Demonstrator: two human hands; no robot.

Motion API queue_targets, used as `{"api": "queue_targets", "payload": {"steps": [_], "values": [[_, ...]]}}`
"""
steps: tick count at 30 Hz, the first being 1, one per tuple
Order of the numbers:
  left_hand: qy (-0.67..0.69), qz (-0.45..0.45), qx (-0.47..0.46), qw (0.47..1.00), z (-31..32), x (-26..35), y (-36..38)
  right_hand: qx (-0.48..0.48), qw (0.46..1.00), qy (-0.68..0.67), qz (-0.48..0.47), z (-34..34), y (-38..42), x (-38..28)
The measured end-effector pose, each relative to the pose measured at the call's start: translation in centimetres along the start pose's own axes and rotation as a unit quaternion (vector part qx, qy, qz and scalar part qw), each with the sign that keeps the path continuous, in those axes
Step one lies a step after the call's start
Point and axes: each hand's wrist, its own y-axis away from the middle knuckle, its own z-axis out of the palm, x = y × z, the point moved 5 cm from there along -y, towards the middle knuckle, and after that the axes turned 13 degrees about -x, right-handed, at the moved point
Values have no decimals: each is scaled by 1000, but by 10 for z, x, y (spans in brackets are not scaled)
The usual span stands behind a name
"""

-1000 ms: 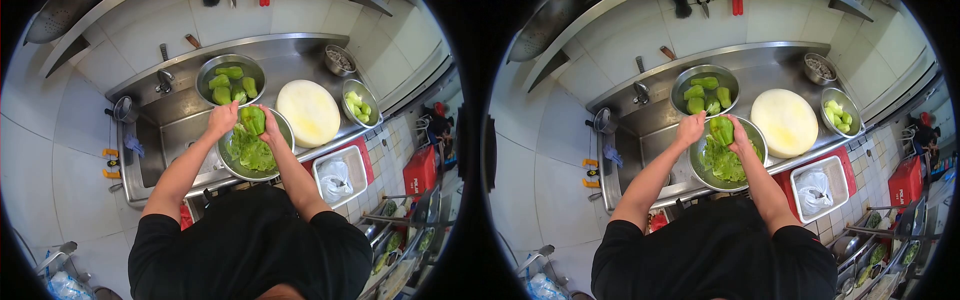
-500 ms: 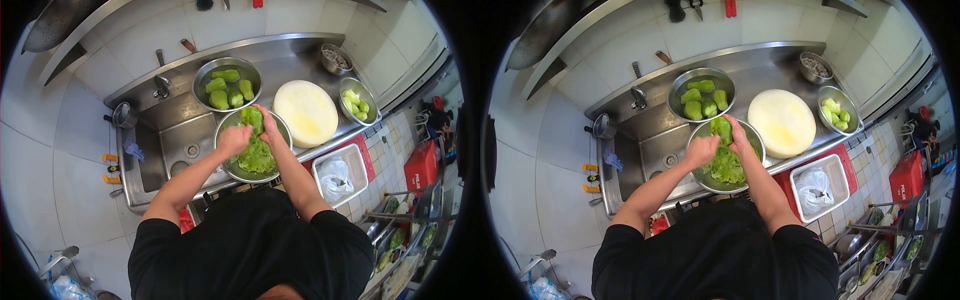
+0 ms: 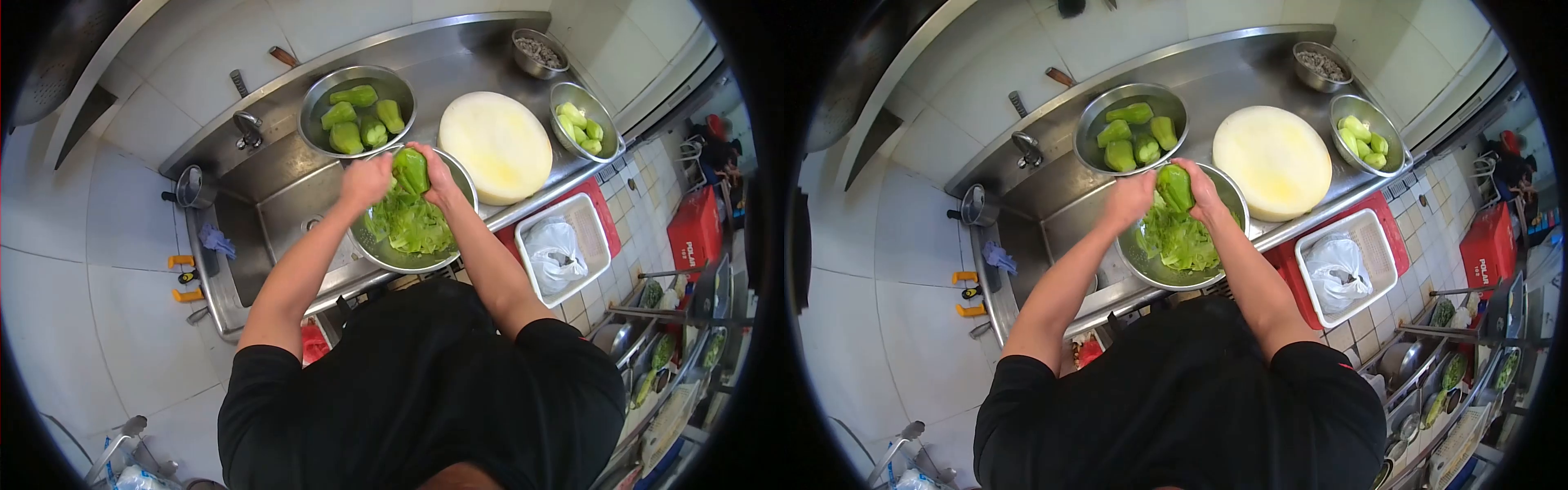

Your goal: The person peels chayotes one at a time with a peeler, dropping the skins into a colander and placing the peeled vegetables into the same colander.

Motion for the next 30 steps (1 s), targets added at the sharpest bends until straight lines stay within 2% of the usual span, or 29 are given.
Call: {"api": "queue_targets", "payload": {"steps": [4,5,6,8,10,11,14,15,16,18,21,24,26,28,30], "values": [[26,66,-6,997,5,20,19,14,1000,-14,-11,-13,-2,0],[30,-1,-34,999,4,0,5,19,1000,-12,-9,-13,5,3],[93,-35,0,995,-13,4,2,22,1000,-9,-8,-6,10,1],[89,-69,-15,993,6,-14,-15,26,999,3,-27,-7,4,-5],[63,15,-33,997,34,13,7,33,998,8,-57,-26,-10,7],[73,25,-56,995,33,33,23,44,996,6,-75,-31,-10,7],[113,-60,-12,992,17,18,11,15,998,-56,-29,-14,8,-2],[106,-65,17,992,20,-11,-10,15,998,-59,-26,-14,8,0],[103,-81,22,991,-1,-4,-7,16,998,-57,-20,-14,11,1],[102,-54,56,992,-4,-18,-15,14,999,-52,-7,-8,13,1],[33,-20,18,999,25,-16,-14,8,997,-81,7,1,15,0],[21,2,-32,999,44,27,37,28,994,-99,-47,-23,-3,9],[28,37,-53,998,49,33,50,41,995,-84,-23,-22,1,-1],[31,12,-9,999,25,19,36,31,992,-123,-25,-24,-3,-2],[38,7,49,998,3,0,15,12,991,-133,15,-15,5,-6]]}}
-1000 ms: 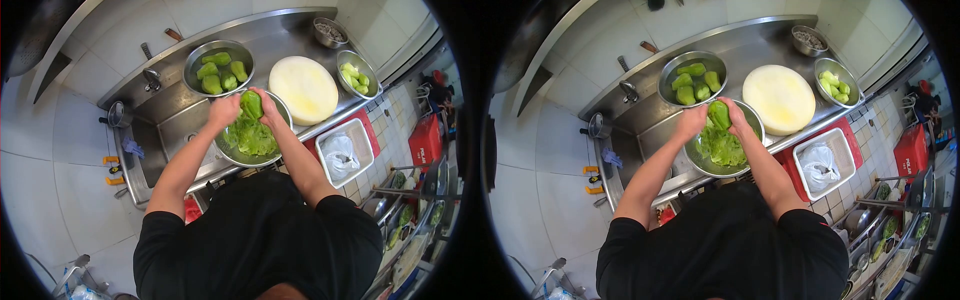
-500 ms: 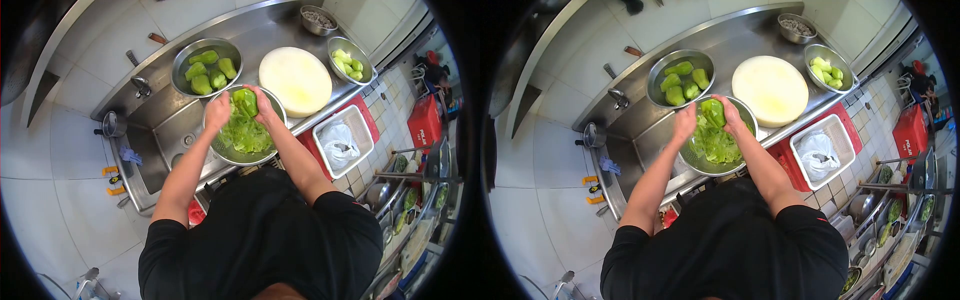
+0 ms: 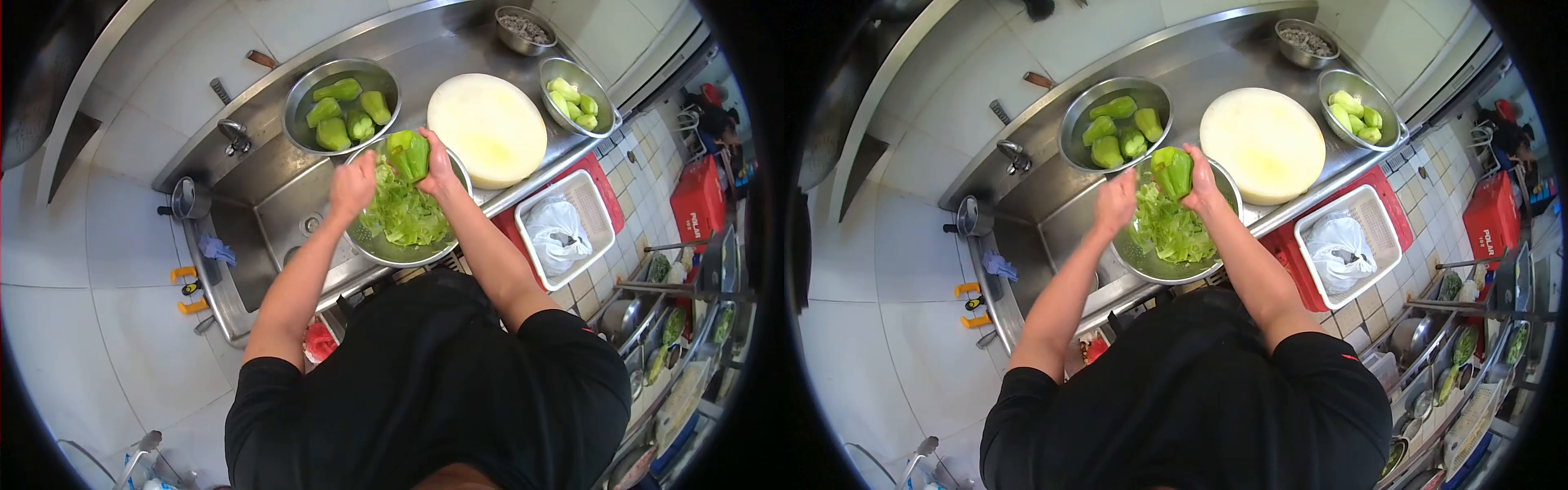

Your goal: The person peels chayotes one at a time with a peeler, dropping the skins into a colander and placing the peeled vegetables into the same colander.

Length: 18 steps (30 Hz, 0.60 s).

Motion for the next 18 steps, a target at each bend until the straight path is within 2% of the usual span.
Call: {"api": "queue_targets", "payload": {"steps": [3,6,8,13,16,17,18], "values": [[14,9,30,999,-27,-4,-12,-21,999,-4,24,18,5,5],[24,54,1,998,22,-4,4,-18,1000,-19,8,21,1,15],[11,16,-15,1000,22,4,19,-15,999,-30,-24,5,-13,11],[15,-21,27,999,-25,-19,1,-20,999,23,28,21,3,7],[35,-36,8,999,-15,-18,0,-22,999,22,24,27,1,13],[35,-35,-55,997,10,-6,12,-9,1000,26,7,24,-8,18],[-2,-9,-78,997,32,10,29,4,999,31,-10,19,-16,20]]}}
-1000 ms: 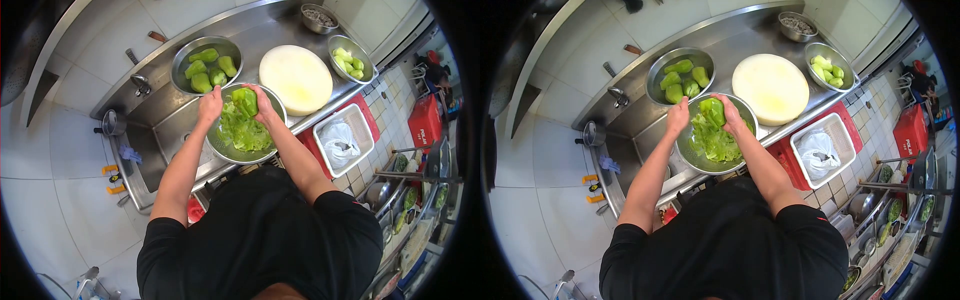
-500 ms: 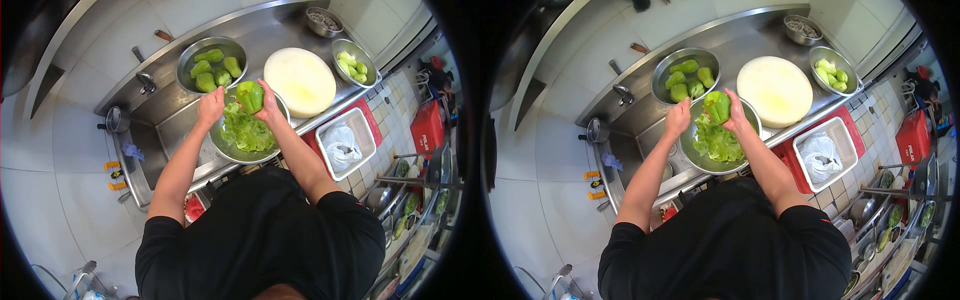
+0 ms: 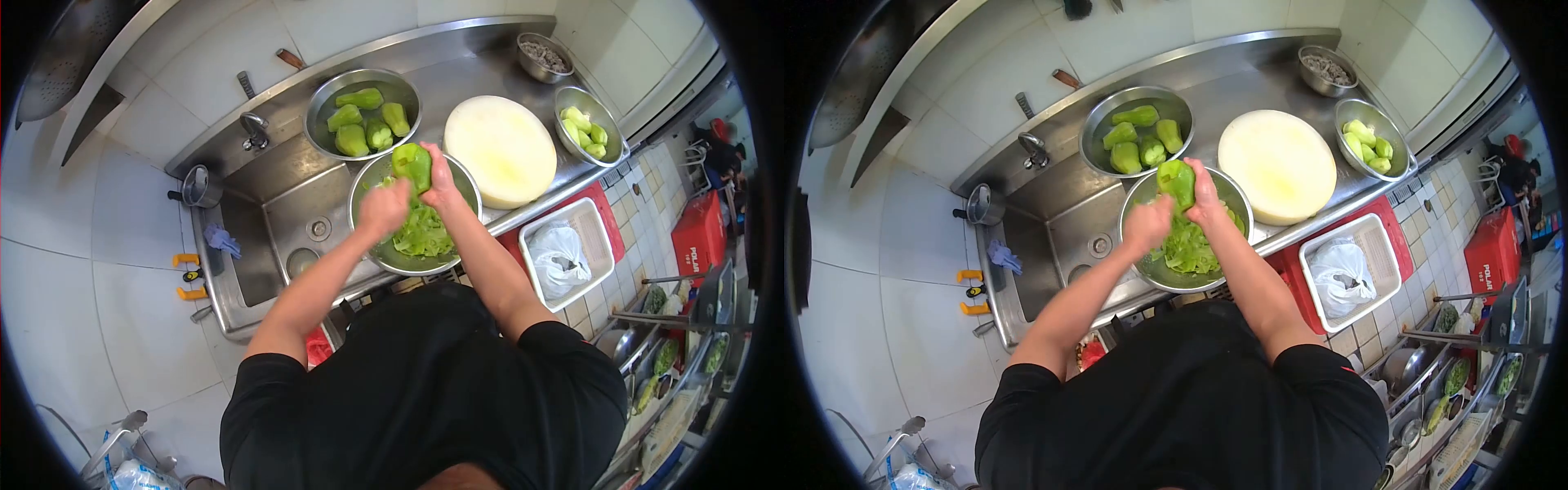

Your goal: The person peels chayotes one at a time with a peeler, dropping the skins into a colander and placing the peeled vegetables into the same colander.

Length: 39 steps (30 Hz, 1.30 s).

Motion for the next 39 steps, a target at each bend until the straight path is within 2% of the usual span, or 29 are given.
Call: {"api": "queue_targets", "payload": {"steps": [1,4,5,8,11,14,17,21,24,25,28,29,30,32,34,36,37,39], "values": [[-38,22,-22,999,15,11,9,0,999,38,23,-5,-3,-1],[35,36,12,999,3,11,10,-26,999,20,18,8,-1,-6],[27,25,45,998,-9,-3,-1,-25,1000,-1,-1,11,-2,-6],[26,3,120,992,-66,-6,-7,-11,998,-24,53,17,7,-6],[-25,47,91,994,-45,-18,-18,3,997,-49,51,22,5,-1],[-39,30,28,998,4,7,12,6,999,-45,30,1,-15,2],[-6,6,51,999,-7,-8,1,50,995,-73,36,3,-13,0],[30,13,139,990,-58,-16,-23,74,995,-38,50,9,-7,2],[-12,-35,41,999,-7,-15,-14,19,999,-37,-6,1,-26,9],[-48,-13,-4,999,-6,5,4,30,999,-28,-7,2,-22,3],[-18,21,29,999,-12,0,3,53,998,-19,-10,8,-9,-8],[5,25,81,996,-25,-5,-3,54,998,-26,-13,12,-8,-11],[-4,25,91,996,-36,-10,-10,58,998,-33,-14,11,-3,-9],[-22,24,115,993,-58,-18,-26,28,999,-27,23,13,-6,-5],[-22,33,98,994,-50,-22,-29,27,998,-3,56,23,-3,-3],[-24,36,64,997,-14,-16,-15,18,999,14,42,-3,-24,6],[-40,36,18,998,-7,-9,-6,14,999,24,32,-4,-29,4],[-43,52,3,998,-1,-6,7,42,998,5,49,-6,-17,0]]}}
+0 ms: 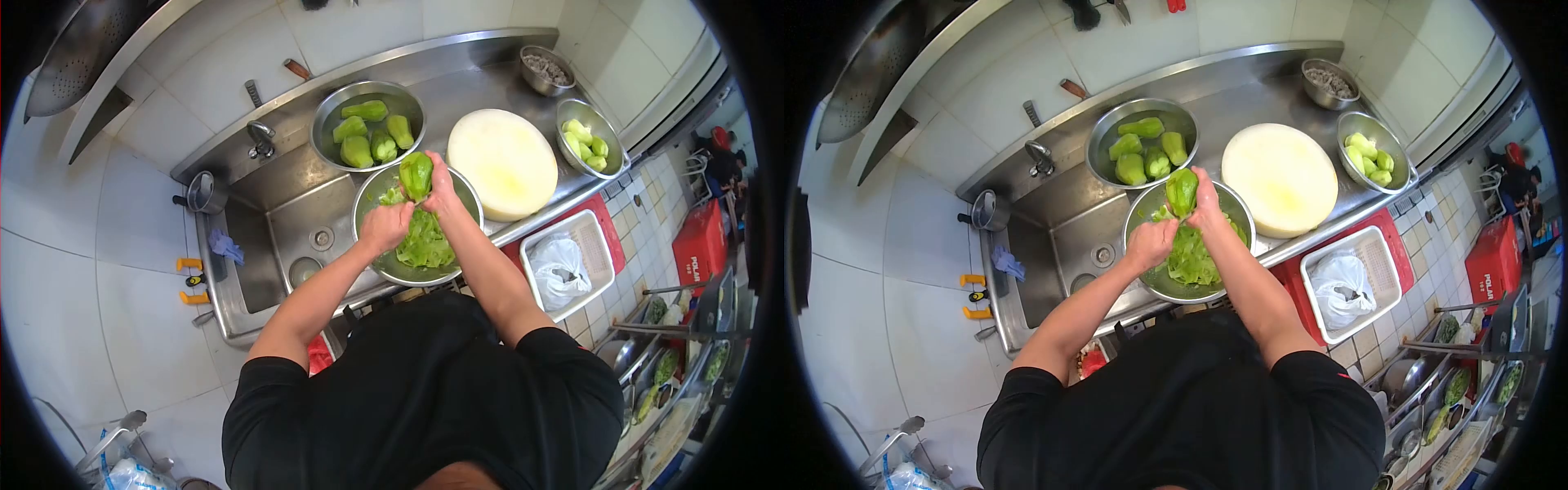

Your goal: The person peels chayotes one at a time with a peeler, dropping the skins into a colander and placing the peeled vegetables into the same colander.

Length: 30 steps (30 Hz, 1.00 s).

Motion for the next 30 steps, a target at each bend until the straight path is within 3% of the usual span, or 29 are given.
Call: {"api": "queue_targets", "payload": {"steps": [2,5,8,11,15,17,20,24,27,30], "values": [[14,32,26,999,-3,-4,-3,7,1000,-23,4,5,7,-2],[9,-22,73,997,-52,-3,-20,30,999,-36,11,19,14,-3],[-7,-2,82,997,-57,-10,-35,-24,999,-3,24,31,15,0],[23,-73,56,995,-18,1,-11,-22,1000,-20,-11,1,-15,6],[34,-12,8,999,20,-5,1,-1,1000,-14,-10,4,5,3],[52,-8,19,998,16,-10,-10,-38,999,-11,-22,3,-2,0],[23,6,89,996,-26,-19,-34,-8,999,-36,-5,13,1,-4],[7,-20,68,997,-55,-5,-35,-10,999,-25,16,27,4,-1],[-20,-30,-37,999,-14,-3,-17,-5,999,-42,-6,13,-5,2],[55,-51,20,997,19,-2,0,-26,999,-37,-12,18,4,-2]]}}
